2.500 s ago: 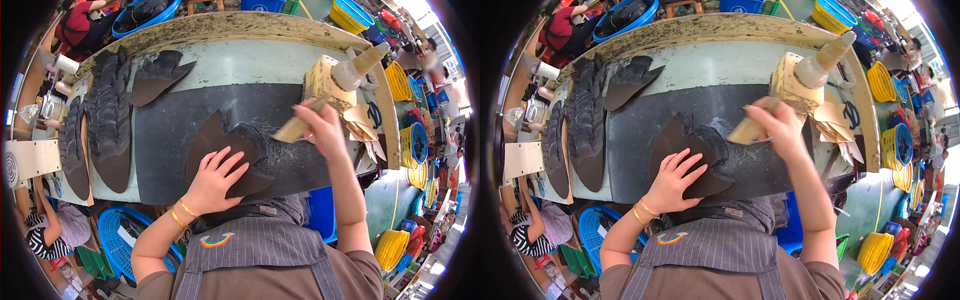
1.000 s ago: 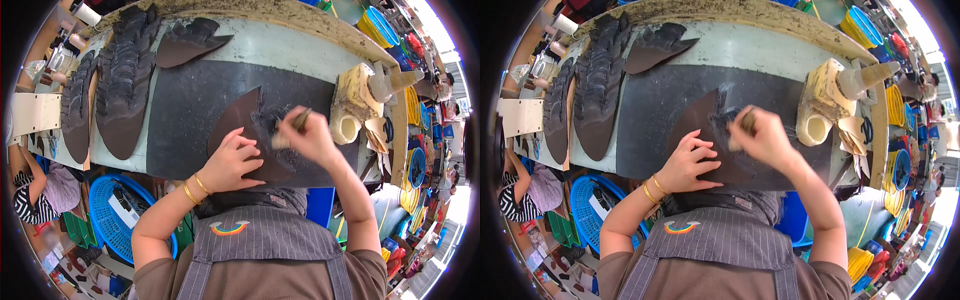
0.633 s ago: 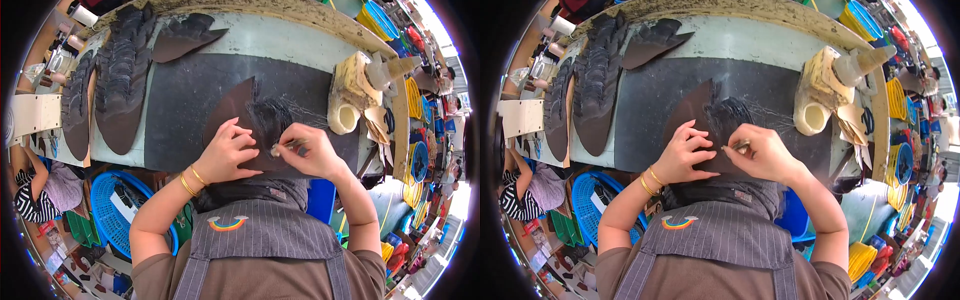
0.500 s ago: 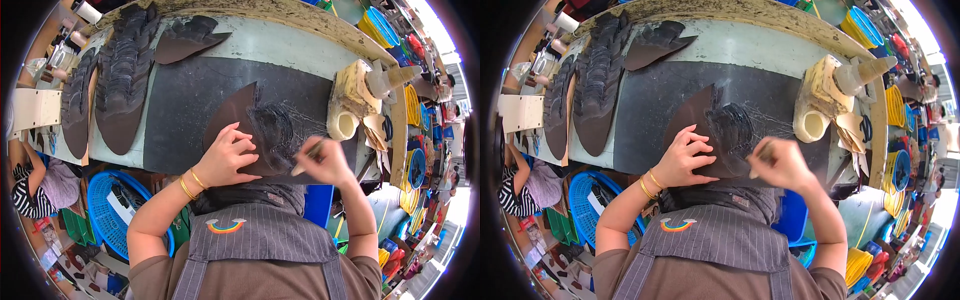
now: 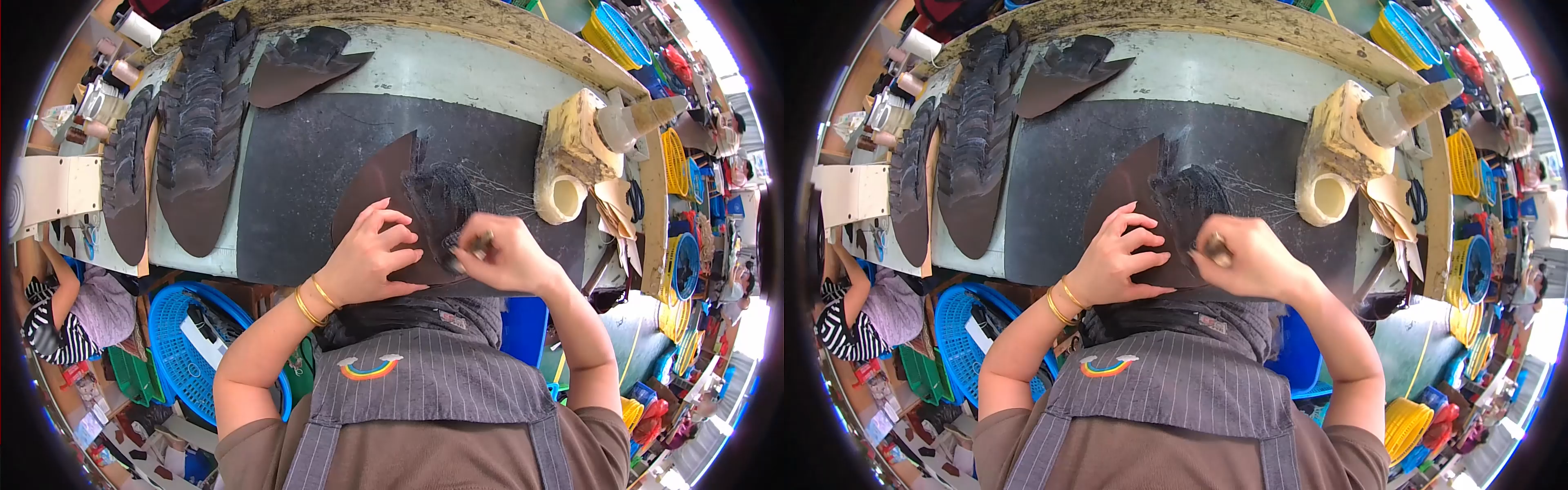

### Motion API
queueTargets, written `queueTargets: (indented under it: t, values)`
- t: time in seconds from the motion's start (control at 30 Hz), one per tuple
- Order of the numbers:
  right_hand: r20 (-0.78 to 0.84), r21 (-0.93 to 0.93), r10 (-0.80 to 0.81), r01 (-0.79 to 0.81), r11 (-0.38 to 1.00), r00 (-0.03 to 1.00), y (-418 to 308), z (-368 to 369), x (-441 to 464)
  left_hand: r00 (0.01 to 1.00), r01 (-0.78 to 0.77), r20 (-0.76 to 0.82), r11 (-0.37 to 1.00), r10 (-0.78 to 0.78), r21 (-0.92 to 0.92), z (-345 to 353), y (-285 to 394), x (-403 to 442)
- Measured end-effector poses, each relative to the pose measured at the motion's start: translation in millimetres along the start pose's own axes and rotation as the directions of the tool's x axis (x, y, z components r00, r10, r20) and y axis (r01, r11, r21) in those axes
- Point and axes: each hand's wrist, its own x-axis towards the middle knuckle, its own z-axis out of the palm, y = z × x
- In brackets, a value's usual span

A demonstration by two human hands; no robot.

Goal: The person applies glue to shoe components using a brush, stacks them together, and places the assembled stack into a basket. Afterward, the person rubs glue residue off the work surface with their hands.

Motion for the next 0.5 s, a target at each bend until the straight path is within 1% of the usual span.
queueTargets:
  t: [0.1, 0.13, 0.17, 0.23, 0.27, 0.3, 0.37, 0.43, 0.5]
  values:
    - [-0.034, 0.068, 0.195, -0.192, 0.979, 0.980, -10, -29, -11, 1.000, 0.018, -0.013, 1.000, -0.018, 0.015, -3, 3, -1]
    - [-0.189, 0.260, 0.151, -0.098, 0.960, 0.970, -10, -35, -2, 1.000, 0.013, -0.013, 0.999, -0.013, 0.030, -5, 5, 1]
    - [-0.264, 0.333, 0.156, -0.061, 0.941, 0.952, -13, -41, 10, 1.000, 0.014, -0.005, 1.000, -0.014, 0.025, -4, 3, 0]
    - [-0.373, 0.180, -0.105, 0.183, 0.966, 0.922, -1, -36, 52, 1.000, 0.017, 0.019, 0.999, -0.018, 0.031, -7, 4, 2]
    - [-0.383, 0.162, -0.180, 0.258, 0.952, 0.906, 1, -27, 72, 0.999, 0.019, 0.030, 0.999, -0.020, 0.034, -8, 3, 2]
    - [-0.383, 0.022, -0.302, 0.336, 0.942, 0.873, 7, -18, 90, 0.999, 0.023, 0.024, 0.999, -0.024, 0.037, -8, 4, 2]
    - [-0.294, -0.073, -0.338, 0.332, 0.940, 0.894, 19, -3, 108, 0.999, 0.031, 0.009, 0.999, -0.031, 0.020, -7, 2, 1]
    - [-0.103, 0.060, -0.256, 0.263, 0.963, 0.961, 24, 0, 100, 0.999, 0.049, 0.011, 0.999, -0.049, -0.008, -8, 2, 0]
    - [-0.070, 0.075, -0.302, 0.307, 0.949, 0.951, 18, -3, 101, 0.998, 0.056, 0.029, 0.998, -0.056, -0.023, -9, 0, 0]
